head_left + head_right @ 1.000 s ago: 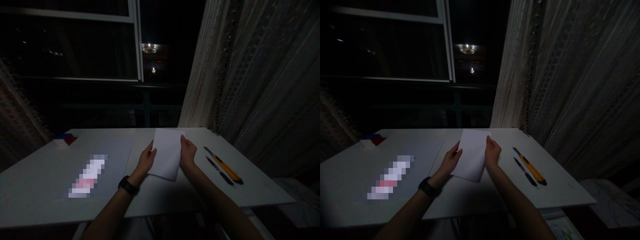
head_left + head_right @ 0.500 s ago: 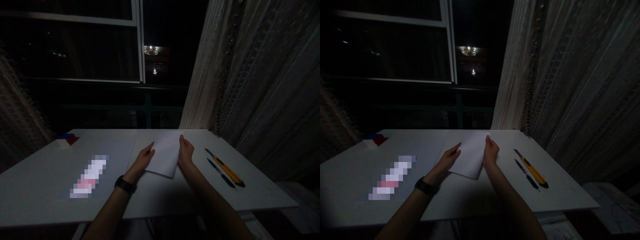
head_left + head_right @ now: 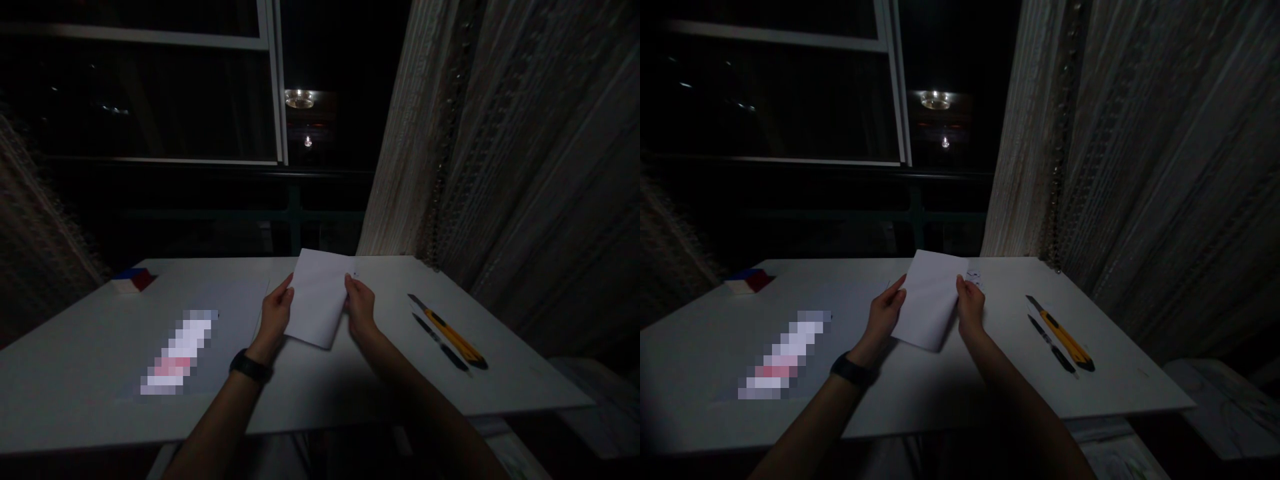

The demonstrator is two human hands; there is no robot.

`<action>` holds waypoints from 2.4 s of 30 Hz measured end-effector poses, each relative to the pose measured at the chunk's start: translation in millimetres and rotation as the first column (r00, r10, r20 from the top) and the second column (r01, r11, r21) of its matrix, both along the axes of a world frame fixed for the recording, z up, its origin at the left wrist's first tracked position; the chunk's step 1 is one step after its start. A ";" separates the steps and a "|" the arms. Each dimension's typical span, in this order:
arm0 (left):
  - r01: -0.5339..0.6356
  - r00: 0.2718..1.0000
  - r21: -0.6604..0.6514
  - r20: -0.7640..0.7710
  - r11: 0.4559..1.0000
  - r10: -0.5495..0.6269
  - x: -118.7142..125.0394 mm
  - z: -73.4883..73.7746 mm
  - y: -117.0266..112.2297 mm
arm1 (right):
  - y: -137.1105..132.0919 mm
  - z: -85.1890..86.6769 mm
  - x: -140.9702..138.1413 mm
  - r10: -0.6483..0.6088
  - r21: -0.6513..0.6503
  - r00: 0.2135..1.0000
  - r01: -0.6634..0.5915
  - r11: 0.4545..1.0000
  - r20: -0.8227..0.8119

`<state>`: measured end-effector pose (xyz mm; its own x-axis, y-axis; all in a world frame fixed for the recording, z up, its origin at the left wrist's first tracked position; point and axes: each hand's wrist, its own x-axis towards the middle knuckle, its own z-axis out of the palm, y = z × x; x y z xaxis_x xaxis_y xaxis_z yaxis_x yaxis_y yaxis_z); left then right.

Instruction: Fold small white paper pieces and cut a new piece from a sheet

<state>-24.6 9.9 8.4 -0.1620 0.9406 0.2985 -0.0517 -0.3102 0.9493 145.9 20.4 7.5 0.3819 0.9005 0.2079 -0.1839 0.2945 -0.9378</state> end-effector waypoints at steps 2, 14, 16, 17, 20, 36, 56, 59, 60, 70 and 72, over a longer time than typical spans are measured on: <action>-0.013 1.000 0.021 -0.015 1.000 0.014 0.0 0.3 0.3 | -0.8 0.5 0.4 0.011 -0.011 0.998 -0.012 1.000 -0.065; 0.033 0.999 0.034 0.007 0.999 -0.033 -6.1 -1.6 3.2 | -0.5 7.2 13.1 0.236 -0.045 0.925 -0.261 0.964 -0.299; 0.010 1.000 0.030 -0.018 1.000 -0.009 -6.8 -1.9 4.0 | 0.2 5.8 13.4 0.228 -0.059 0.932 -0.254 0.965 -0.283; -0.002 1.000 0.030 -0.030 1.000 0.003 -6.8 -1.6 4.1 | 0.5 5.2 13.3 0.211 -0.072 0.940 -0.238 0.969 -0.268; -0.019 0.999 0.040 -0.041 0.999 0.021 -5.4 0.3 3.0 | 0.8 4.4 13.1 0.156 -0.106 0.961 -0.184 0.977 -0.227; 0.038 0.999 0.001 -0.034 0.999 -0.038 -5.2 1.2 2.2 | 5.4 13.8 30.3 0.008 -0.118 0.985 -0.029 0.993 -0.175; 0.069 0.990 0.025 -0.123 0.997 -0.066 -5.2 -2.9 4.1 | 10.5 13.3 37.5 -0.131 -0.126 0.964 0.104 0.987 -0.232; 0.048 0.994 0.029 -0.104 0.998 -0.045 -5.2 -1.9 3.4 | 9.0 11.9 35.4 -0.025 -0.142 0.978 -0.005 0.990 -0.209; 0.040 0.995 0.029 -0.091 0.999 -0.037 -5.5 -1.7 3.4 | 8.6 11.2 34.5 0.017 -0.154 0.981 -0.047 0.987 -0.193; 0.028 0.999 0.007 -0.039 1.000 -0.028 -6.0 -1.5 3.0 | 8.4 10.6 32.7 0.013 -0.171 0.992 -0.034 0.985 -0.125; 0.028 0.999 0.001 -0.039 1.000 -0.028 -5.6 -1.3 2.5 | 9.8 8.9 33.3 0.003 -0.168 0.993 -0.024 0.986 -0.120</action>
